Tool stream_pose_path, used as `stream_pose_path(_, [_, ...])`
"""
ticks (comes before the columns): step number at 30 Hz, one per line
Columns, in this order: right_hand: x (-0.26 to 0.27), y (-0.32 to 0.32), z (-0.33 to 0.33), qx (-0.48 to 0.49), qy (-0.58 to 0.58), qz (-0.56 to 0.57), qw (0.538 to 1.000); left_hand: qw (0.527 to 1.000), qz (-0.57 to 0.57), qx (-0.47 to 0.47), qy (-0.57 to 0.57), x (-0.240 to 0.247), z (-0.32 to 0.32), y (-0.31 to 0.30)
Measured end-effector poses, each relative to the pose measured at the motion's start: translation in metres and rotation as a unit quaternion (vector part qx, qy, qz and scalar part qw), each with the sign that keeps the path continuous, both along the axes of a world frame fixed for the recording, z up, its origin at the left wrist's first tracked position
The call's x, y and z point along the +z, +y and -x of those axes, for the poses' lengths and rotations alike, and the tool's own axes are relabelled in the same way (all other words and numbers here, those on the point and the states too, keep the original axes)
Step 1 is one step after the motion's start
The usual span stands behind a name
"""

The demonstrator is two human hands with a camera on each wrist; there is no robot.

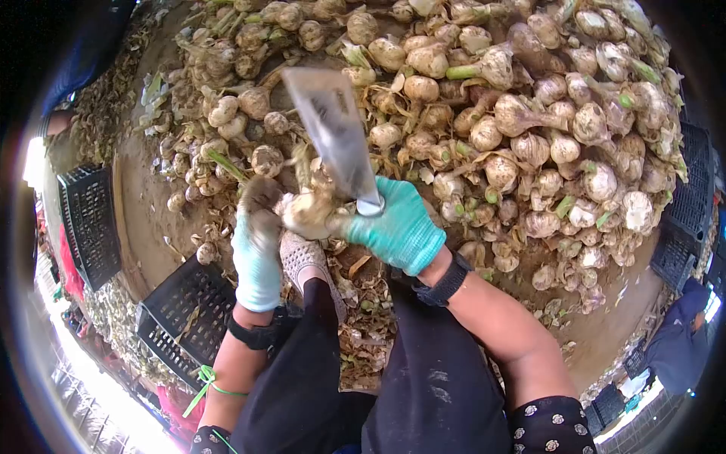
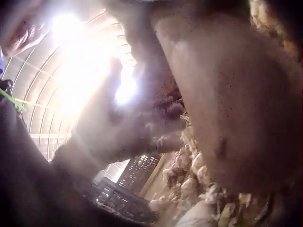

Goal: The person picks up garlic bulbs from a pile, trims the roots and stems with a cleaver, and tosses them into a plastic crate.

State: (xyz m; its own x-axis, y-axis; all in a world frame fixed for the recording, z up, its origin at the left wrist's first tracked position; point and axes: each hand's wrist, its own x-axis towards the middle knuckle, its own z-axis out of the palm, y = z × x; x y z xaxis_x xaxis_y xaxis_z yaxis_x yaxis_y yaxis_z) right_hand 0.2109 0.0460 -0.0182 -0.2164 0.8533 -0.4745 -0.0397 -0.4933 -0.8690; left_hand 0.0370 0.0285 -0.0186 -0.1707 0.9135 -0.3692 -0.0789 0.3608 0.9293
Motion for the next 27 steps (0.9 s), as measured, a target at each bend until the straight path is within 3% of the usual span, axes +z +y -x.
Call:
stream_pose_path(1, [0.001,0.001,-0.003,0.003,0.002,-0.003,1.0,0.982,0.079,-0.008,-0.174,-0.003,0.01,-0.005])
stream_pose_path(3, [0.002,0.003,-0.01,0.149,-0.101,-0.112,0.977,0.907,0.159,-0.003,-0.39,0.0,0.004,0.001])
stream_pose_path(5, [0.0,0.0,-0.006,0.111,-0.099,-0.086,0.985,0.924,0.182,-0.005,-0.336,-0.007,0.008,-0.002])
stream_pose_path(7, [-0.016,-0.004,-0.006,0.043,-0.255,-0.2,0.945,0.939,0.138,-0.09,-0.301,-0.009,0.013,-0.001])
stream_pose_path(8, [-0.01,-0.002,-0.009,0.055,-0.273,-0.268,0.922,0.94,0.171,-0.053,-0.291,0.0,0.009,0.003])
stream_pose_path(11, [-0.012,0.001,-0.008,0.136,-0.329,-0.274,0.893,0.951,0.125,-0.056,-0.277,0.007,0.01,0.0])
stream_pose_path(13, [-0.027,0.001,-0.011,0.124,-0.314,-0.311,0.888,0.962,0.101,-0.108,-0.228,0.002,0.024,-0.005])
stream_pose_path(15, [-0.039,0.007,-0.019,0.191,-0.34,-0.125,0.912,0.888,0.058,-0.068,-0.451,0.004,0.034,-0.008])
stream_pose_path(16, [-0.05,0.001,-0.025,0.158,-0.386,-0.085,0.905,0.918,0.022,-0.069,-0.391,0.004,0.041,-0.006])
stream_pose_path(17, [-0.069,-0.01,-0.032,0.085,-0.353,-0.146,0.92,0.918,0.001,-0.08,-0.389,0.007,0.044,0.004])
stream_pose_path(19, [-0.056,-0.005,-0.032,0.043,-0.301,-0.027,0.952,0.953,0.0,-0.02,-0.301,0.01,0.035,0.027])
stream_pose_path(21, [-0.042,0.007,-0.025,-0.006,-0.231,0.006,0.973,0.945,-0.066,-0.078,-0.31,0.056,0.004,0.054])
stream_pose_path(22, [-0.035,0.006,-0.023,-0.052,-0.16,0.045,0.985,0.911,-0.079,-0.19,-0.357,0.061,0.009,0.068])
stream_pose_path(24, [-0.021,0.013,-0.024,-0.051,-0.151,0.044,0.986,0.972,-0.065,-0.215,-0.074,0.054,0.016,0.086])
stream_pose_path(25, [-0.018,0.014,-0.026,-0.051,-0.144,0.045,0.987,0.972,-0.049,-0.218,0.075,0.033,0.023,0.09])
stream_pose_path(26, [-0.024,0.012,-0.028,-0.058,-0.152,0.034,0.986,0.893,-0.02,-0.273,0.356,0.004,0.037,0.09])
stream_pose_path(27, [-0.026,0.012,-0.029,-0.062,-0.153,0.038,0.986,0.736,0.009,-0.305,0.604,-0.026,0.048,0.087])
